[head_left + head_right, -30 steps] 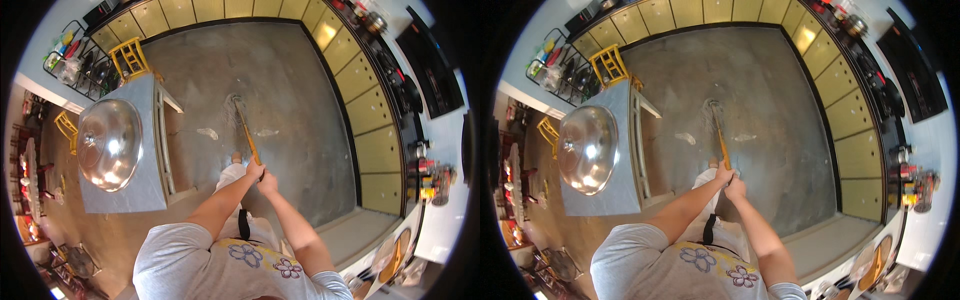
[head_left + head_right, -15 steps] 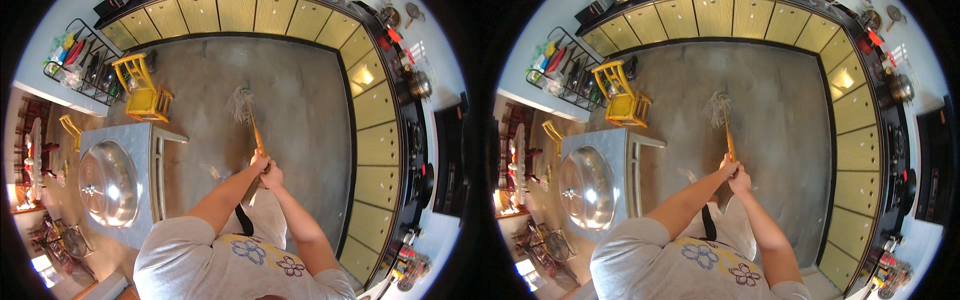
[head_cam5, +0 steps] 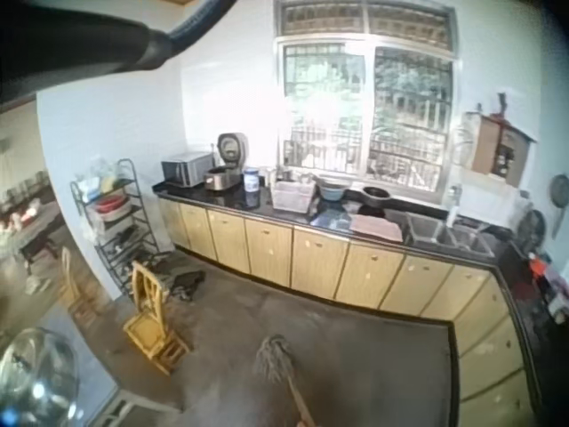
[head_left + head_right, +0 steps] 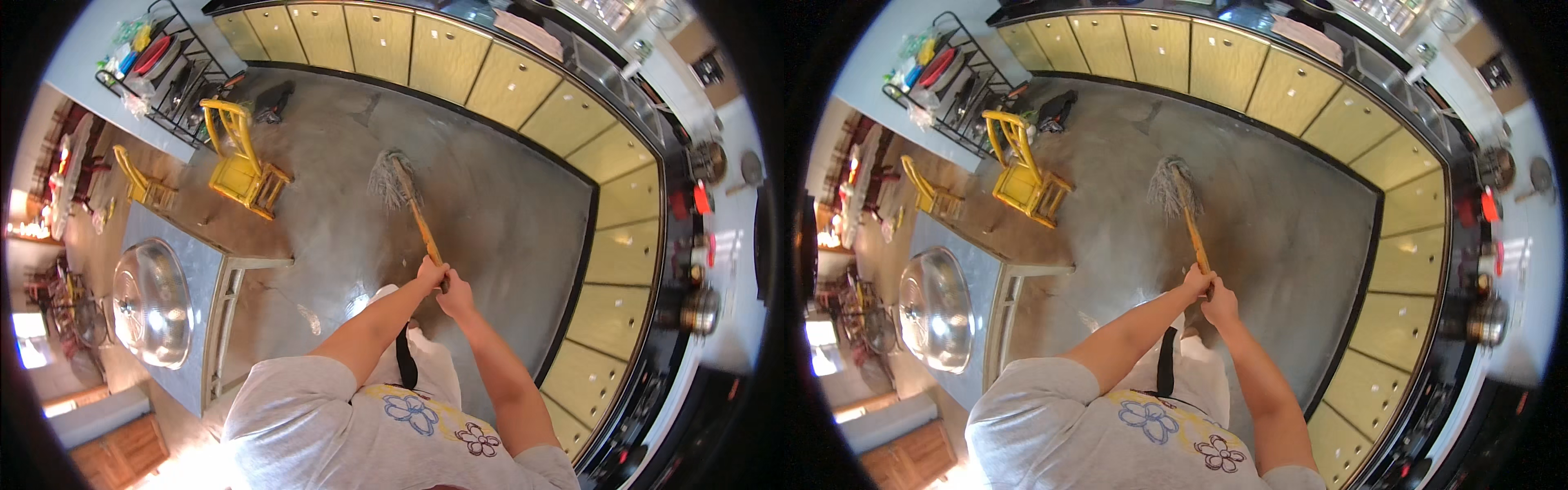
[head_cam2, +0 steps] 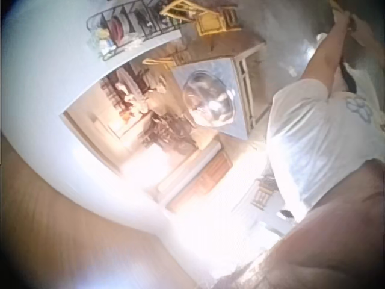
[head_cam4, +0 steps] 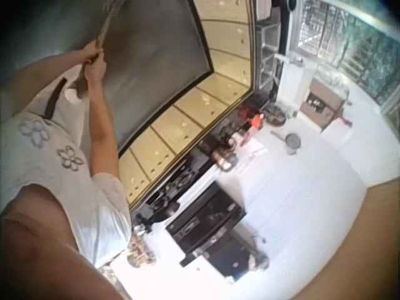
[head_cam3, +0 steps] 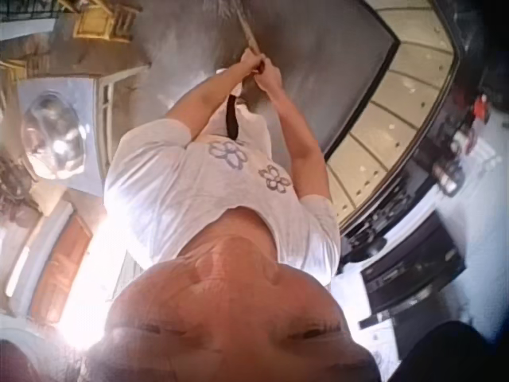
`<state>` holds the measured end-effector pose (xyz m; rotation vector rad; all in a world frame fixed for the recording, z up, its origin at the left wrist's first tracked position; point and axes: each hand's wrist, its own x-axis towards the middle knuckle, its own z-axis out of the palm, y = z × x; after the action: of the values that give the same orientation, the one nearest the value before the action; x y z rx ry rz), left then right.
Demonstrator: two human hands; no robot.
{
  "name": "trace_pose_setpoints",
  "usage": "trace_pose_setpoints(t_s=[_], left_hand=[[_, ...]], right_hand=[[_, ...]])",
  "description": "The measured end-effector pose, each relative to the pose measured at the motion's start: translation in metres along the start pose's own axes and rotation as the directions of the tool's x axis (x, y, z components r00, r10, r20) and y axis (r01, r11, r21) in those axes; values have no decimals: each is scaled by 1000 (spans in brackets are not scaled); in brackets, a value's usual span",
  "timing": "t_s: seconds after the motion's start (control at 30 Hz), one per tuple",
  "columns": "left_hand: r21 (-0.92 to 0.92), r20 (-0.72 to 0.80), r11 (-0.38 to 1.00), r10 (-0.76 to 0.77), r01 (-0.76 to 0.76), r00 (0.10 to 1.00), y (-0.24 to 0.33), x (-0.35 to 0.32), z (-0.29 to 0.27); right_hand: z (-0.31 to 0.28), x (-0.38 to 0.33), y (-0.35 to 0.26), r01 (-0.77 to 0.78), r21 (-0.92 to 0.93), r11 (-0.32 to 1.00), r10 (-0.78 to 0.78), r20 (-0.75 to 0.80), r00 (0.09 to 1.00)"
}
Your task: The person mops a concrete floor using a traditional string mop. They move through a room with stacked sacks, past a doorway where a dog is visible, and into a kitchen area with cabinets and a table. The person continues mopping the floor in the kitchen and returns to the initial area.
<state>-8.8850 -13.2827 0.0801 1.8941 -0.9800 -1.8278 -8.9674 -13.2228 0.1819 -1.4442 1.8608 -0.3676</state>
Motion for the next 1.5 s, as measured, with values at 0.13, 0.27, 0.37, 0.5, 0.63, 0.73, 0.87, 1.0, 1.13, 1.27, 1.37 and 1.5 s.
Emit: trace_pose_setpoints(t_s=[0.13, 0.27, 0.37, 0.5, 0.63, 0.73, 0.87, 1.0, 1.13, 1.27, 1.37, 1.5], left_hand=[[-39, -155, 995, 85, -92, 984, 32, 95, -7], [-244, 46, 966, -71, 80, 996, 135, 136, 5], [-351, 94, 926, -112, 138, 989, 206, 166, -3], [-360, -12, 918, -182, 165, 983, 268, 220, -11], [-400, -35, 907, -160, 133, 986, 324, 281, -31], [-340, -111, 927, -205, 157, 972, 366, 311, -57], [-431, -199, 897, -198, 95, 960, 396, 381, -91], [-486, -275, 873, -190, 35, 943, 451, 414, -144], [-403, -418, 915, -180, -3, 890, 471, 452, -227], [-422, -408, 906, -149, -42, 901, 492, 497, -326], [-431, -428, 900, -148, -57, 891, 498, 535, -393], [-516, -348, 856, -173, -34, 922, 552, 583, -485]], right_hand=[[-18, 98, -12, 74, 12, 997, -75, 86, 993], [-73, 188, -8, 63, 8, 998, -63, 111, 992], [-114, 249, -33, 88, -20, 996, -85, 143, 986], [-139, 338, -48, 167, -81, 983, -148, 195, 970], [-164, 430, -83, 220, -121, 968, -180, 274, 945], [-162, 487, -95, 313, -119, 942, -264, 311, 913], [-158, 566, -141, 369, -40, 929, -331, 361, 872], [-155, 629, -207, 367, -62, 928, -322, 362, 875], [-112, 685, -280, 369, -78, 926, -305, 419, 855], [-59, 743, -352, 433, -46, 900, -380, 403, 832], [-24, 787, -415, 475, -45, 879, -411, 434, 801], [-3, 856, -500, 531, -84, 843, -441, 456, 773]])
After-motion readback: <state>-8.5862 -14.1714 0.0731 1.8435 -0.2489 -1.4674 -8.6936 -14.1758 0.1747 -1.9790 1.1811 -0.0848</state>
